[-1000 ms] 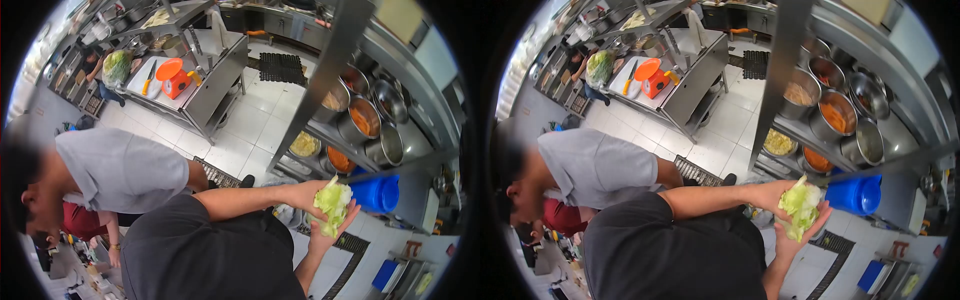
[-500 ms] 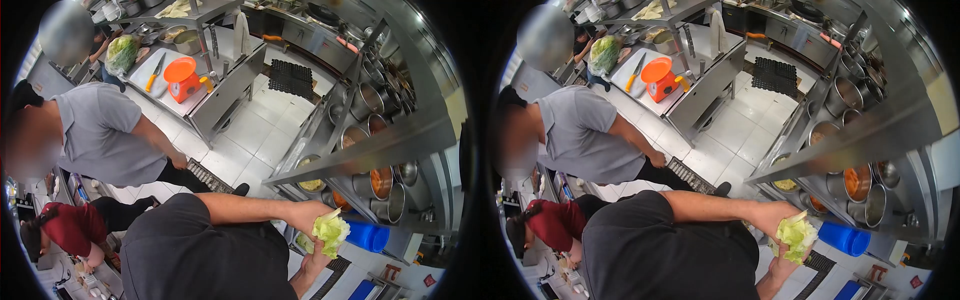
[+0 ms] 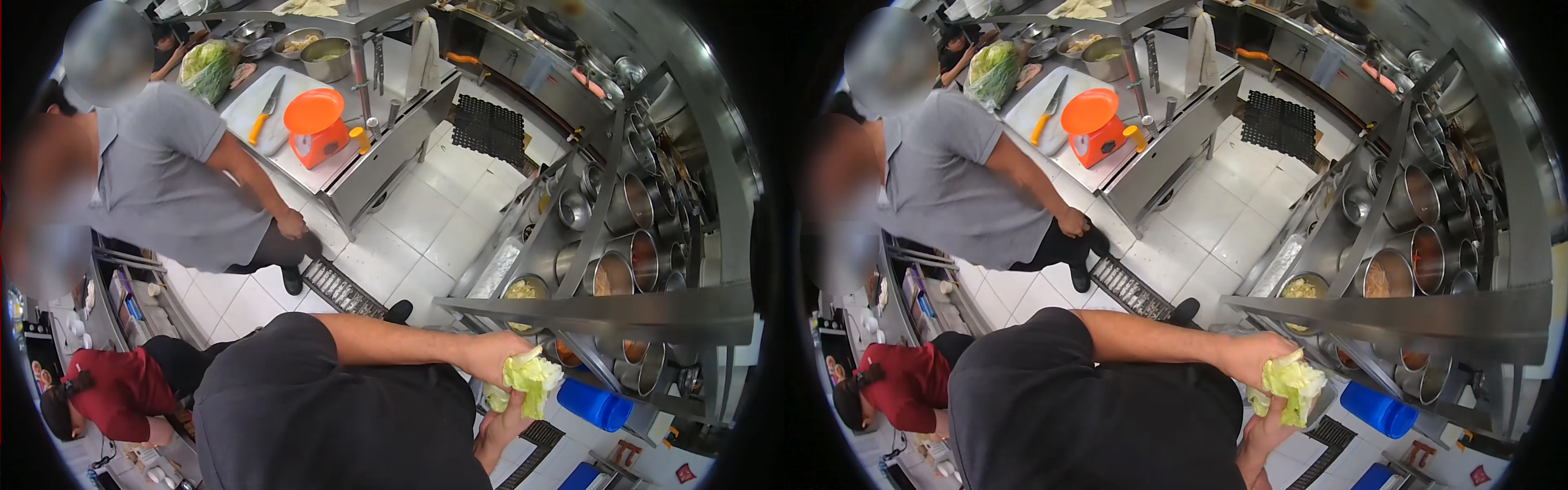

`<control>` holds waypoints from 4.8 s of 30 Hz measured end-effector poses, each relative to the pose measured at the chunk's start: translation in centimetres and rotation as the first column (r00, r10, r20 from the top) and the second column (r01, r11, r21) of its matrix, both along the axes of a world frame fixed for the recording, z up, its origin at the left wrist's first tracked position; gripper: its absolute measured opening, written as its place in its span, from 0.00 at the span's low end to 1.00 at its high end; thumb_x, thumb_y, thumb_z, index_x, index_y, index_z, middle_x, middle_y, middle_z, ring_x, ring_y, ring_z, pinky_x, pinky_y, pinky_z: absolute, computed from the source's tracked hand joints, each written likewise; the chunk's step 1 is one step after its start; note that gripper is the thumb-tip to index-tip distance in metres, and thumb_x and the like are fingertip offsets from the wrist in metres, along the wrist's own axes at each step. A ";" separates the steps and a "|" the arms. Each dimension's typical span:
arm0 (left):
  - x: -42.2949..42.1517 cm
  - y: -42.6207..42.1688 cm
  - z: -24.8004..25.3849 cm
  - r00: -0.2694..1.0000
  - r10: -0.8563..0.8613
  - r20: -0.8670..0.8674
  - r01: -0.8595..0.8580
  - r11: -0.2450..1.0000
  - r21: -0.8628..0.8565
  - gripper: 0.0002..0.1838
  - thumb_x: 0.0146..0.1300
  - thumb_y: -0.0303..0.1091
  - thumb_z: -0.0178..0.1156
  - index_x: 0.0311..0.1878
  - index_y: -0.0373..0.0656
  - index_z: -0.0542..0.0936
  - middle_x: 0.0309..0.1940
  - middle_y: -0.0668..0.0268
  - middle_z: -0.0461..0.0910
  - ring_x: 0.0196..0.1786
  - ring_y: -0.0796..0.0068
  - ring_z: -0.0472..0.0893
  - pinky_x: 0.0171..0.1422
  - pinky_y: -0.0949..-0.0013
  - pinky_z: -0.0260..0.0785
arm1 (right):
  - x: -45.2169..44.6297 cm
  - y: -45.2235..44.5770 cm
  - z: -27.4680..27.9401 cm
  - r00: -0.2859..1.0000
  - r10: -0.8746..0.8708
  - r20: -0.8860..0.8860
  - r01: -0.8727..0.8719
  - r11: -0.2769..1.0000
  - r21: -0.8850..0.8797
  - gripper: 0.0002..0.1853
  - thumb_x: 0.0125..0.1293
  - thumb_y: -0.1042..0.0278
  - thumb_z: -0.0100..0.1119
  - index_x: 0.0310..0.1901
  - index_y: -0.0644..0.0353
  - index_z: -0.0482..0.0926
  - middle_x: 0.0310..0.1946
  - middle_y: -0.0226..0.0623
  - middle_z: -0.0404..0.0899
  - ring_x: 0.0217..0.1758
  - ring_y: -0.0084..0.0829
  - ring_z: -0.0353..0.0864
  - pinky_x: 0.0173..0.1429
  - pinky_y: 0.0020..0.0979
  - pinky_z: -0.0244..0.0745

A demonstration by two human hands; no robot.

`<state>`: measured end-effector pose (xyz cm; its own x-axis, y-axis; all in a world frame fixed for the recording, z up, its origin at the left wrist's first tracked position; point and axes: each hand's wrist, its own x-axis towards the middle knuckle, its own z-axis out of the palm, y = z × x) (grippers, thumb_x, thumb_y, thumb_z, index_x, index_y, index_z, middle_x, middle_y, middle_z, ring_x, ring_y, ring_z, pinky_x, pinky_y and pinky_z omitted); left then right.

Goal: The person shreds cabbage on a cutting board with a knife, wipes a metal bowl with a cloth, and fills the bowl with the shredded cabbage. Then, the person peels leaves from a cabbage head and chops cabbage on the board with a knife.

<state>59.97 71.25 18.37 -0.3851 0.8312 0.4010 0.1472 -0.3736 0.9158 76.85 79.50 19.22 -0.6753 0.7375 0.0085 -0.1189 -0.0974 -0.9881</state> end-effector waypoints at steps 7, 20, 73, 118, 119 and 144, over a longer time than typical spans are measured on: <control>3.8 -5.9 -0.6 0.965 0.199 0.168 -0.167 0.968 -0.188 0.26 0.58 0.40 0.80 0.58 0.40 0.85 0.53 0.55 0.88 0.55 0.56 0.88 0.62 0.57 0.80 | 1.1 -1.5 -1.7 0.970 0.242 -0.015 -0.241 0.956 -0.168 0.24 0.77 0.70 0.64 0.70 0.69 0.74 0.64 0.44 0.81 0.64 0.35 0.83 0.67 0.39 0.79; 6.8 -20.7 1.7 0.870 0.492 0.034 -0.401 0.747 -0.531 0.66 0.57 0.50 0.82 0.85 0.35 0.46 0.77 0.41 0.63 0.80 0.53 0.67 0.83 0.59 0.60 | -3.4 -9.2 -0.9 0.729 0.680 -0.081 -0.636 0.628 -0.449 0.30 0.77 0.69 0.65 0.75 0.67 0.69 0.68 0.41 0.78 0.70 0.35 0.79 0.74 0.38 0.74; -49.1 -71.7 -10.2 -0.054 0.970 -0.236 -0.885 -0.156 -0.439 0.25 0.82 0.50 0.50 0.41 0.39 0.86 0.32 0.47 0.86 0.39 0.43 0.86 0.48 0.50 0.76 | -64.1 -67.5 -9.4 0.531 0.841 0.097 -0.804 0.537 -0.254 0.17 0.77 0.70 0.67 0.62 0.68 0.83 0.52 0.35 0.88 0.54 0.26 0.87 0.58 0.31 0.81; -69.9 -75.5 -12.5 0.767 0.544 -0.340 -0.515 0.206 -0.832 0.42 0.65 0.74 0.62 0.65 0.45 0.83 0.66 0.48 0.81 0.67 0.48 0.82 0.72 0.43 0.71 | -65.6 -64.3 -11.5 0.600 0.052 0.799 -0.761 0.344 0.549 0.41 0.66 0.56 0.72 0.75 0.67 0.67 0.60 0.62 0.80 0.63 0.63 0.80 0.68 0.54 0.76; -70.1 -75.8 -12.8 0.765 0.555 -0.326 -0.524 0.244 -0.816 0.43 0.64 0.75 0.62 0.66 0.45 0.83 0.66 0.47 0.81 0.67 0.46 0.82 0.73 0.44 0.71 | -66.3 -64.4 -11.3 0.633 0.041 0.773 -0.738 0.334 0.587 0.39 0.66 0.57 0.72 0.74 0.67 0.69 0.60 0.62 0.80 0.63 0.63 0.80 0.68 0.54 0.76; -81.2 -114.8 12.1 0.754 0.653 0.076 -0.637 0.754 -0.161 0.10 0.79 0.31 0.64 0.57 0.41 0.87 0.39 0.72 0.84 0.38 0.88 0.76 0.43 0.77 0.71 | -83.1 -92.3 -2.7 0.823 0.004 0.568 -0.525 0.386 0.759 0.22 0.67 0.64 0.72 0.59 0.65 0.83 0.52 0.52 0.82 0.55 0.54 0.81 0.61 0.48 0.78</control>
